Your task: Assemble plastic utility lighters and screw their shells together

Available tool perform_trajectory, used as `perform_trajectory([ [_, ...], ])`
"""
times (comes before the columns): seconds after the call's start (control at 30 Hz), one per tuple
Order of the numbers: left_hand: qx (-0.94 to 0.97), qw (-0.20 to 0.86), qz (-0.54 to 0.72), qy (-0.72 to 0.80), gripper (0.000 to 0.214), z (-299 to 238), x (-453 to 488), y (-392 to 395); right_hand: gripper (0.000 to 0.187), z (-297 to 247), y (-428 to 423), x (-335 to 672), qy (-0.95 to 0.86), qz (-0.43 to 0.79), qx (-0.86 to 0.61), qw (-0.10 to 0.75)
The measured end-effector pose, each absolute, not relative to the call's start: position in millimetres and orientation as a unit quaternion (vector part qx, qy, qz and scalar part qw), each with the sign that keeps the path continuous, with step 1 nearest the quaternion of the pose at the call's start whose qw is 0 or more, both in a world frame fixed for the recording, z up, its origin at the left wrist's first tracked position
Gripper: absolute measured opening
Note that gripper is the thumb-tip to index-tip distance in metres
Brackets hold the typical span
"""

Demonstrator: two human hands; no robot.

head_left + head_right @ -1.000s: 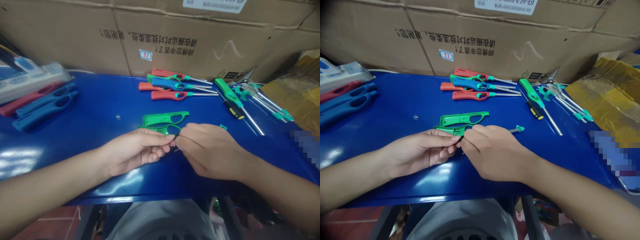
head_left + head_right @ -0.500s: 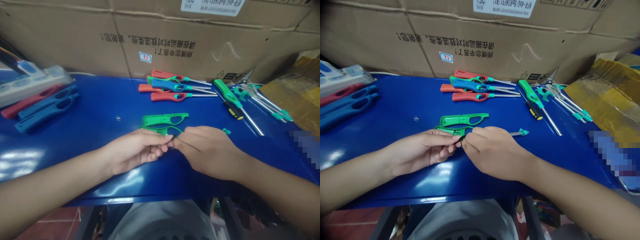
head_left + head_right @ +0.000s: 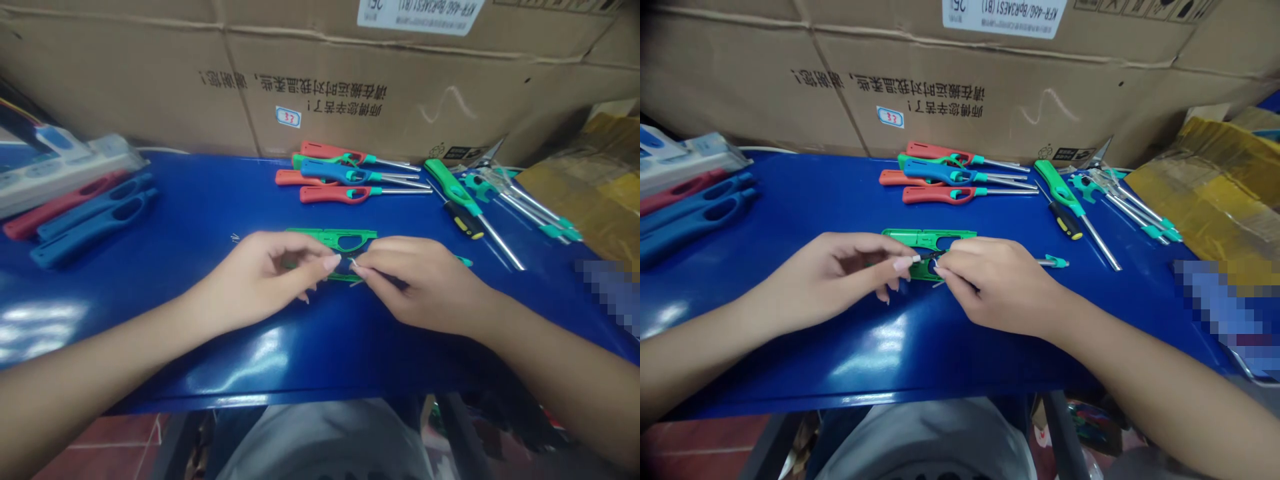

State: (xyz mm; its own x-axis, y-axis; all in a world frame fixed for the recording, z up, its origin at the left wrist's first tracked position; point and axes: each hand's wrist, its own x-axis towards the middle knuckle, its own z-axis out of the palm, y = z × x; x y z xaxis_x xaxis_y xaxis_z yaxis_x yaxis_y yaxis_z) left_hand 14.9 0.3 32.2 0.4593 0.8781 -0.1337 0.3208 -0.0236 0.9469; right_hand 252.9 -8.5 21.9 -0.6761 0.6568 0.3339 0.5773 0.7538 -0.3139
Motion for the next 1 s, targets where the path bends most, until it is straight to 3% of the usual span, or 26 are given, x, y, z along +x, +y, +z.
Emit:
perform_trajectory([
  [0.17, 0.803, 0.339, 0.279, 0.404, 0.022, 28, 11, -3, 0.018, 26, -12, 249, -0.907, 0.14, -0.326, 0.227],
  [0.23, 0.831, 0.295, 0.277, 0.381, 0.02, 28, 9, -2, 0.01, 28, -13, 249, -0.901, 0.186, -0.319, 0.229],
  [0.3, 0.841, 0.27, 0.279, 0.377, 0.02, 29, 7, 0, 0.016, 29, -12, 250, -0.892, 0.222, -0.319, 0.229],
  [0.4, 0.832, 0.259, 0.289, 0.397, 0.02, 30, 6, 2, 0.025, 30, -6, 257, -0.88, 0.244, -0.339, 0.224],
  [0.7, 0.769, 0.323, 0.322, 0.448, 0.022, 28, 2, 8, 0.023, 30, 11, 271, -0.853, 0.293, -0.378, 0.208],
  [1.0, 0.774, 0.302, 0.345, 0.437, 0.023, 20, -3, 17, 0.008, 29, 12, 271, -0.843, 0.302, -0.381, 0.23],
])
